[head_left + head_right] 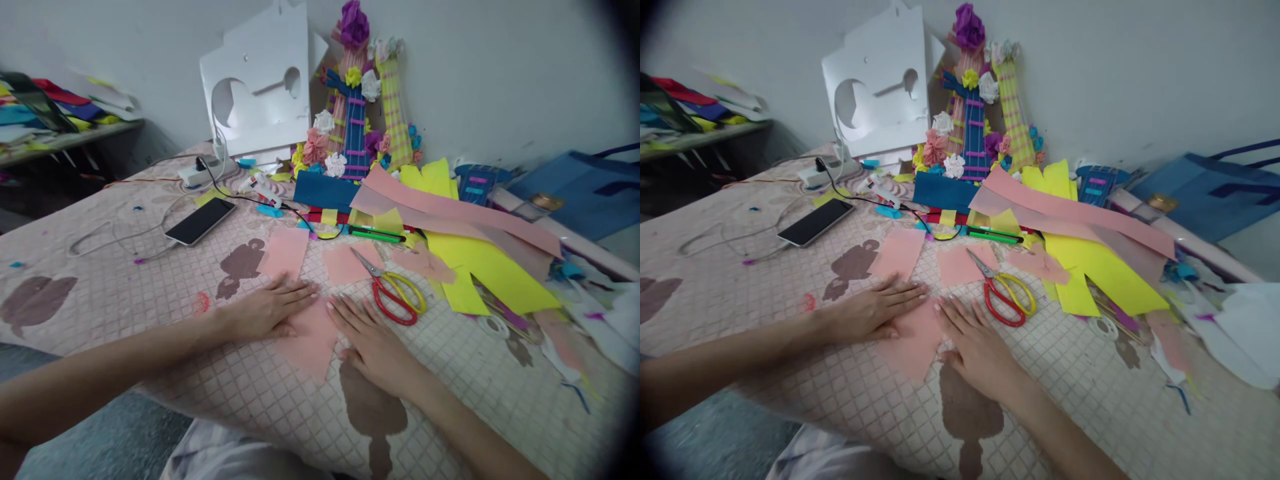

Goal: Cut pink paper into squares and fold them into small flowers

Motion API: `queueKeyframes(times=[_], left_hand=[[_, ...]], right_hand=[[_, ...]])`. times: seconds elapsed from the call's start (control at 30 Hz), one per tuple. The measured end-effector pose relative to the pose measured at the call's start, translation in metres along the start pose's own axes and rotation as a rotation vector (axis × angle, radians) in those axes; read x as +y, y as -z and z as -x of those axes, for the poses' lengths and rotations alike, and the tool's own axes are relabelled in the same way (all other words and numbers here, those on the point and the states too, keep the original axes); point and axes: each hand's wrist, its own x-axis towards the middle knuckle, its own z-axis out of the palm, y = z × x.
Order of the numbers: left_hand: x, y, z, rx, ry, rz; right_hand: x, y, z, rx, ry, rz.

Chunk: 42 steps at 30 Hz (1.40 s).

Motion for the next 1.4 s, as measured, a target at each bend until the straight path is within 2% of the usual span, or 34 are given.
queueKeyframes(times=[0.13,0.23,0.33,0.43,0.53,0.63,0.7,0.87,1.03,1.13,1.23,1.3,1.4], left_hand=[[-0.007,0.004,0.024,0.033,0.085,-0.045],[-0.006,0.008,0.031,0.125,0.121,-0.074],[0.002,0.013,0.014,0.271,0.176,-0.052],[0.005,0.019,-0.021,0.345,0.223,0.003],[-0.003,0.025,-0.053,0.311,0.297,0.103],[-0.012,0.029,-0.066,0.215,0.38,0.271],[-0.014,0.028,-0.065,0.199,0.385,0.347],[-0.008,0.014,-0.055,0.266,0.369,0.412],[-0.005,0.012,-0.057,0.17,0.403,0.368],[-0.005,0.015,-0.058,0.131,0.355,0.391],[-0.007,0.016,-0.059,0.159,0.318,0.459],[-0.009,0.015,-0.059,0.205,0.367,0.573],[-0.009,0.013,-0.062,0.318,0.461,0.77]], right_hand=[[0.011,0.004,0.02,0.024,-0.037,-0.078],[0.012,0.013,0.018,0.132,-0.09,-0.205],[0.009,0.024,-0.004,0.286,-0.235,-0.311],[0.009,0.031,-0.032,0.262,-0.339,-0.314],[0.013,0.029,-0.05,0.155,-0.362,-0.312],[0.015,0.022,-0.052,0.153,-0.368,-0.338],[0.016,0.02,-0.048,0.173,-0.362,-0.375],[0.018,0.022,-0.042,0.158,-0.381,-0.463],[0.015,0.021,-0.044,0.152,-0.362,-0.407],[0.013,0.022,-0.045,0.138,-0.364,-0.407],[0.013,0.022,-0.047,0.142,-0.354,-0.433],[0.015,0.022,-0.047,0.17,-0.357,-0.507],[0.02,0.02,-0.049,0.281,-0.391,-0.754]])
